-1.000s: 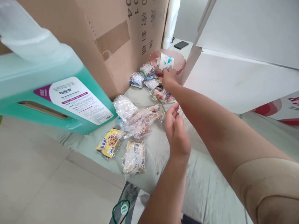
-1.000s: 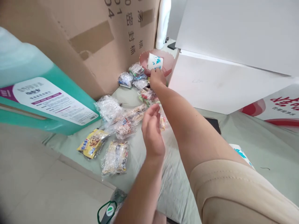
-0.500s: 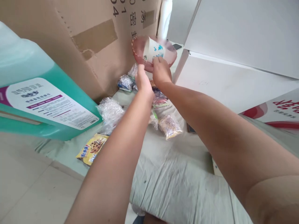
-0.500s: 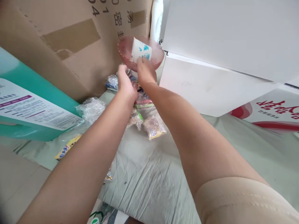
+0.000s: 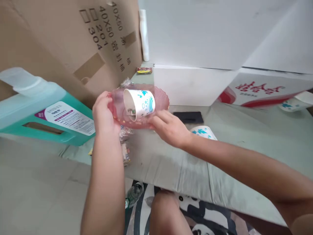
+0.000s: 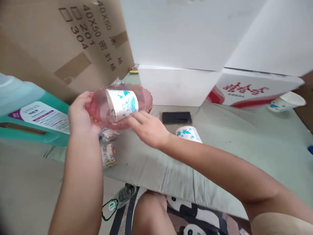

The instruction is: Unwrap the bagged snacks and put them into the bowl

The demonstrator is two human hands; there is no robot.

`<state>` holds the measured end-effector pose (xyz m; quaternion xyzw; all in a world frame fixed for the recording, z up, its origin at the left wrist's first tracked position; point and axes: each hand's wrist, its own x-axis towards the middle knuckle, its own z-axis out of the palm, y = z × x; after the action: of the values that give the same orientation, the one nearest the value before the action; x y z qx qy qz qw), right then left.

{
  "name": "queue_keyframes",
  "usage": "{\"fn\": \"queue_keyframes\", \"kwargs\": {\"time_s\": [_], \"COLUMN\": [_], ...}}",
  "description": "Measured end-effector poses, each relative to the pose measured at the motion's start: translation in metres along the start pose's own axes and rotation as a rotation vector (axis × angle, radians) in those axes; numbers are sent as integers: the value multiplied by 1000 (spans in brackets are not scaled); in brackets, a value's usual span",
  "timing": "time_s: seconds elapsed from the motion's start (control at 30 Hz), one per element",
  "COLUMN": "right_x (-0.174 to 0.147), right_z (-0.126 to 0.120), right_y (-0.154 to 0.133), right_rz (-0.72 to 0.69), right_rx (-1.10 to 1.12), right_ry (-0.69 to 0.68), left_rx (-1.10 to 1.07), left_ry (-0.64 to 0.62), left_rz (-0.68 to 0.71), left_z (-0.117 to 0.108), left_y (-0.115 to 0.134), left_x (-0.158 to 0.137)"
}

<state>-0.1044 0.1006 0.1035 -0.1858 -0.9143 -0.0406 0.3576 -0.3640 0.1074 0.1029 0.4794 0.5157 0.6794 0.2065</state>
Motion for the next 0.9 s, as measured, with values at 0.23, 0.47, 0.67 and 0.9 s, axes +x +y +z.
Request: {"fn": "queue_keyframes", "kwargs": {"time_s": [0.23, 0.47, 0.67, 0.9], "right_x": [-123, -268, -351, -350], "right_z": [-140, -225, -209, -221], "right_y": [-26, 9, 25, 26], "right_rz": [36, 403, 611, 729], "right_rx": [41, -220, -199, -134], "right_ry": [176, 332, 333, 306], "left_rx": [-229, -296, -162, 202], "left_ry": [217, -54, -142, -189], "left_rz": [-117, -292, -286, 21], "left_z": [114, 308, 367, 343], "left_y": [96, 107, 60, 48], "left_x": [-140, -250, -306, -316]}}
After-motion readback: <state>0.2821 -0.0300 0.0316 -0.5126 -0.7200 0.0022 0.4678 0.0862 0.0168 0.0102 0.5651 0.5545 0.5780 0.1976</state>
